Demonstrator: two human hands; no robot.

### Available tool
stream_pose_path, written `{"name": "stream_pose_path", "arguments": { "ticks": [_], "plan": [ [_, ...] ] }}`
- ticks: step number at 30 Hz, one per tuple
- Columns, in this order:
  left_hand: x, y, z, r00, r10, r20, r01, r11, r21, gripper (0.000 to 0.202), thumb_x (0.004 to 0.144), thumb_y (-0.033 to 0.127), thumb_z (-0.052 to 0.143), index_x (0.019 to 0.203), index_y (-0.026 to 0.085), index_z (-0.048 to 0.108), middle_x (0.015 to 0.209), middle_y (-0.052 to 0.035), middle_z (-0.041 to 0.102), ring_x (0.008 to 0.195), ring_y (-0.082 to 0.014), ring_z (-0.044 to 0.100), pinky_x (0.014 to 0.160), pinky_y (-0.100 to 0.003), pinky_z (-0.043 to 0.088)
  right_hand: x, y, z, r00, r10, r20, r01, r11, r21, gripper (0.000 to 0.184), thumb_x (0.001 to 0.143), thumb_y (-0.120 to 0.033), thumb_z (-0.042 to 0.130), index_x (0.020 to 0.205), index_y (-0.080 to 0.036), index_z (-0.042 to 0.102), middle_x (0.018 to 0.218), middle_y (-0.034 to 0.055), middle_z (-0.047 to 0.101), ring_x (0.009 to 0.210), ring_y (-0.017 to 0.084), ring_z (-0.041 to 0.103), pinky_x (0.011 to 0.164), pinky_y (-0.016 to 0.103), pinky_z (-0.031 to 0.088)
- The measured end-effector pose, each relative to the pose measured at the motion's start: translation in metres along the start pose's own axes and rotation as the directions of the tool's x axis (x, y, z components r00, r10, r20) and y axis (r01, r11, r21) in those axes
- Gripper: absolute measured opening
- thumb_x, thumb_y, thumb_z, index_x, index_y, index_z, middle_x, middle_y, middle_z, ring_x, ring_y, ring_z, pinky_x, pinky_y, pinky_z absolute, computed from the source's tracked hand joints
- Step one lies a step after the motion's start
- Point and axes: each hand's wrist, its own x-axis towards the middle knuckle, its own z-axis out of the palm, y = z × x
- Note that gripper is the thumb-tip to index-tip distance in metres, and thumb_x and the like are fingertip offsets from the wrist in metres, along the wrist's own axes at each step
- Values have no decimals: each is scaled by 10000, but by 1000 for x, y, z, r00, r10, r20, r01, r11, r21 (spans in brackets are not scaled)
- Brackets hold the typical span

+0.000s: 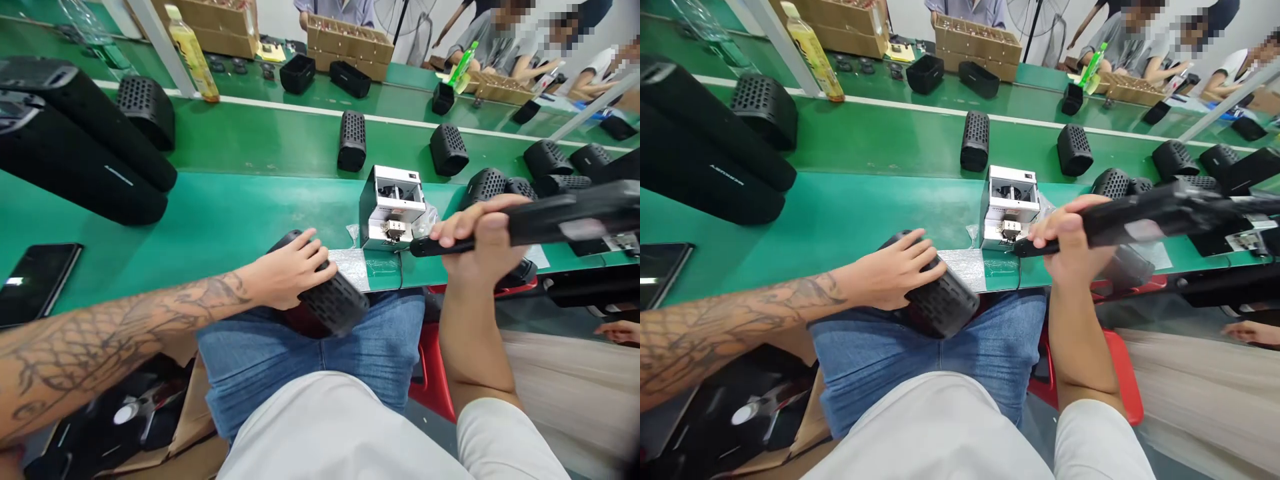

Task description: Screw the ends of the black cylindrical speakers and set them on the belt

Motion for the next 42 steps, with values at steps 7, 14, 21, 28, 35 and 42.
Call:
{"name": "stream_pose_path", "arguments": {
  "ticks": [7, 14, 21, 28, 35, 42],
  "plan": [
    [1, 52, 6, 806, -586, 81, 575, 808, 128, 1052, 1026, 667, 856, 1864, 86, 596, 1418, -304, 786, 1231, -495, 793, 1014, -559, 593, -24, -51, 12, 957, -93, 274, 43, 982, 183, 251, 1109, -529, 999, 1180, -316, 886, 655, -100, 732, 333, 119, 512, 441, 304, 654],
    [7, 58, 11, 755, -653, 60, 650, 757, 65, 1072, 1032, 665, 876, 1910, 137, 562, 1521, -305, 762, 1323, -507, 772, 1070, -556, 561, -58, -30, 49, 889, 51, 456, -162, 965, 207, 210, 1089, -430, 1030, 1165, -305, 879, 647, -91, 705, 406, 129, 585, 496, 300, 638],
    [10, 57, 6, 745, -658, 106, 658, 752, 37, 1099, 1043, 677, 865, 1936, 134, 526, 1547, -312, 750, 1353, -518, 761, 1078, -564, 555, -64, -11, 56, 914, 144, 379, -191, 978, 89, 407, 1014, -542, 1084, 946, -305, 761, 590, -102, 684, 374, 133, 581, 461, 289, 626],
    [11, 56, 4, 739, -661, 131, 666, 746, 12, 1106, 1043, 662, 887, 1949, 149, 513, 1587, -317, 741, 1386, -529, 754, 1087, -569, 553, -67, -7, 54, 889, 240, 389, -293, 953, 81, 439, 983, -476, 1118, 909, -290, 728, 608, -88, 706, 408, 133, 613, 505, 295, 667],
    [12, 56, 3, 735, -662, 147, 666, 745, 19, 1124, 1047, 676, 877, 1953, 131, 494, 1596, -319, 727, 1395, -523, 740, 1064, -554, 544, -67, -4, 56, 847, 255, 466, -310, 950, 43, 467, 998, -458, 1099, 898, -295, 673, 609, -109, 671, 400, 108, 562, 490, 266, 615],
    [13, 56, 3, 728, -668, 153, 674, 739, 15, 1150, 1028, 670, 905, 1955, 140, 480, 1621, -317, 723, 1405, -517, 732, 1072, -545, 536, -67, -3, 56, 811, 276, 516, -335, 942, 21, 533, 989, -477, 1101, 858, -292, 617, 582, -119, 646, 381, 105, 545, 495, 269, 601]
  ]
}}
